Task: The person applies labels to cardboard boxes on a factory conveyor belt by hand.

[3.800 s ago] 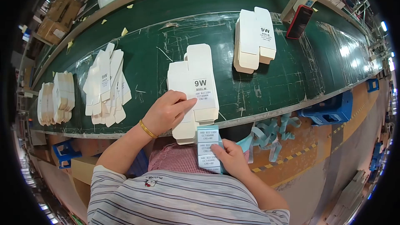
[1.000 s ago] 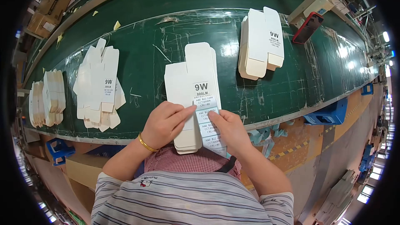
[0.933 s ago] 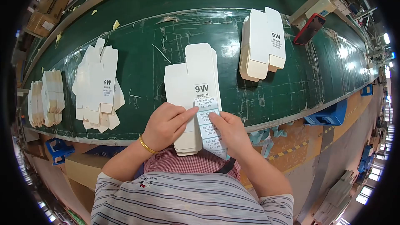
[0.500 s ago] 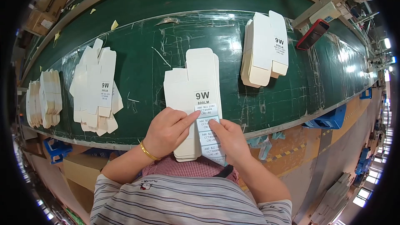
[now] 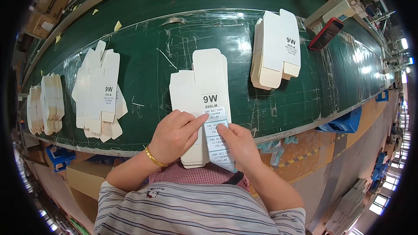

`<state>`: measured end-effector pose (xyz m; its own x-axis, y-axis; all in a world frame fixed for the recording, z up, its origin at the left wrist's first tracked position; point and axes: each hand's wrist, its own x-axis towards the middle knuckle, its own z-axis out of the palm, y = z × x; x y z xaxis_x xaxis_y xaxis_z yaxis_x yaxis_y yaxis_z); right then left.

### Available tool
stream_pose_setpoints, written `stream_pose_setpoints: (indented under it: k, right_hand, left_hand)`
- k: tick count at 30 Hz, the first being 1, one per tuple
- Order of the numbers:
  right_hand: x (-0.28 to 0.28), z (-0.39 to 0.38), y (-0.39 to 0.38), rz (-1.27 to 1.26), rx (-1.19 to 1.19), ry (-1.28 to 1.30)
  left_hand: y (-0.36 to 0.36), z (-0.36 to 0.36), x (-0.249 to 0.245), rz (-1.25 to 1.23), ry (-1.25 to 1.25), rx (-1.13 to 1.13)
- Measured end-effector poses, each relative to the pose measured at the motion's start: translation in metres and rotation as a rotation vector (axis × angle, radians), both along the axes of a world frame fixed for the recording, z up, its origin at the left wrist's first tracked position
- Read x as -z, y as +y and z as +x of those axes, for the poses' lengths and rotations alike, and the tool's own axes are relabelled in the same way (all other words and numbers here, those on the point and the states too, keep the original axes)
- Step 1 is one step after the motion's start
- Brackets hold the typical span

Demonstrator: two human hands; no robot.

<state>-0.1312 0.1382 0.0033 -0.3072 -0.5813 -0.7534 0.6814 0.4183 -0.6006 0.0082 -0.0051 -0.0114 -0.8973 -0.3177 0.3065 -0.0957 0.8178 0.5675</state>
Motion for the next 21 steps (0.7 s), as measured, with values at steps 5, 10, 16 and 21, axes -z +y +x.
stream_pose_setpoints:
  k: [5, 10, 16, 21]
  right_hand:
    - [0.002, 0.000, 0.001, 0.002, 0.004, -0.014]
    - [0.007, 0.001, 0.005, -0.009, -0.017, 0.007]
    - [0.013, 0.019, 0.039, -0.032, -0.039, 0.060]
    - [0.021, 0.036, 0.084, -0.017, -0.259, 0.243]
  left_hand:
    - [-0.001, -0.003, -0.003, -0.006, -0.038, -0.002]
    - [-0.002, -0.008, -0.004, -0.022, -0.077, -0.021]
    - [-0.003, -0.008, -0.003, -0.054, -0.094, -0.001]
    - [-0.001, -0.003, 0.002, -0.111, -0.033, 0.050]
